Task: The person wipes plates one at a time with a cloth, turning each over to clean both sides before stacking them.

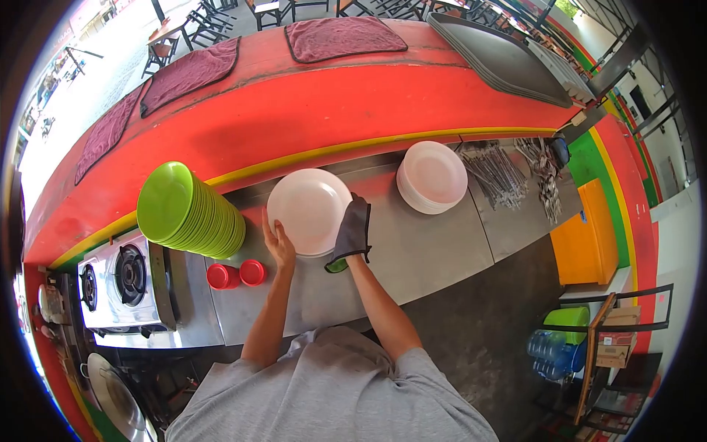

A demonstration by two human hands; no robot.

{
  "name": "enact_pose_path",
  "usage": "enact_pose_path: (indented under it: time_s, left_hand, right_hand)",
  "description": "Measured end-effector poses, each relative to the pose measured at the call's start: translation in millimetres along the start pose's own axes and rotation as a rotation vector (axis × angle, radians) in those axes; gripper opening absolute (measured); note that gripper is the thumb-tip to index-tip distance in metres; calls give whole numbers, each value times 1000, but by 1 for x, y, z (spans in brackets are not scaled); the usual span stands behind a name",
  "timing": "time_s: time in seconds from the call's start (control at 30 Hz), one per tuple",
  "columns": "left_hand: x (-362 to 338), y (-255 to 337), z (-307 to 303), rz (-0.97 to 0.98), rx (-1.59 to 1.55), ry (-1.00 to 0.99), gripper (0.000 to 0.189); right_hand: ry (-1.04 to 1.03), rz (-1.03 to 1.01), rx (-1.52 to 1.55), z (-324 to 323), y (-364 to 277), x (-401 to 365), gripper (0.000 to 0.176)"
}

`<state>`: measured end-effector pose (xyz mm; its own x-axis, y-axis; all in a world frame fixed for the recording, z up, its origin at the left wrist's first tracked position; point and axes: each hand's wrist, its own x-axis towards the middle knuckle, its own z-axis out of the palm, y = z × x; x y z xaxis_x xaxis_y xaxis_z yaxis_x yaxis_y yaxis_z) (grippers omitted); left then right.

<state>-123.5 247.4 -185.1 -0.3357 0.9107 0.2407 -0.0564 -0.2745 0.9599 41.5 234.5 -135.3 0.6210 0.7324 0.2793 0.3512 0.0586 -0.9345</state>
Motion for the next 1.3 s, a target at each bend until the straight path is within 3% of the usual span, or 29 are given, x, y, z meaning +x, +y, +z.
enact_pose_path:
  time_s: [0.07,0.13,0.2,0.27,0.37,0.43,0.53,0.57,0.7,0.77,0.87,0.97,1.03,1.1,1.2,1.3]
  left_hand:
    - [3,-1,-2,25,64,-13,55]
    - [4,8,-6,-21,83,-43,56]
    - [4,9,-13,-82,95,-44,58]
    - [5,-1,-19,-158,104,-28,59]
    - [5,38,4,25,168,74,58]
    - [5,72,28,148,205,103,55]
    - [-3,106,76,234,247,66,54]
    - [-4,99,82,205,295,-67,54]
    - [-38,95,164,-34,-107,-370,53]
    - [-50,84,197,-85,-83,-482,58]
    - [-63,44,239,-180,-62,-565,64]
    - [-74,2,270,-285,-52,-606,68]
    - [-79,-10,286,-317,-25,-608,68]
    - [-82,-16,297,-329,6,-594,69]
    - [-87,-21,311,-329,39,-565,70]
    - [-90,-24,321,-318,67,-531,70]
  right_hand:
    - [-95,318,369,0,11,3,25]
    - [-220,92,91,-22,-44,8,20]
    - [-295,-78,-349,-38,-47,19,20]
    - [-309,-175,-951,-55,0,34,23]
    - [-200,178,196,-115,4,27,24]
    - [-166,116,235,-165,-9,28,33]
    - [-104,55,286,-231,-29,38,32]
    - [-81,47,276,-249,-33,43,32]
    - [54,20,-177,-306,-50,77,31]
    - [87,31,-568,-326,-59,101,31]
    - [64,-48,-870,-347,-42,132,31]
    - [55,-263,-943,-360,6,154,27]
    - [73,-300,-980,-362,30,171,24]
    - [113,-244,-1105,-357,51,186,19]
    - [15,-158,-1329,-350,70,204,15]
    - [-10,-159,-1273,-343,81,223,10]
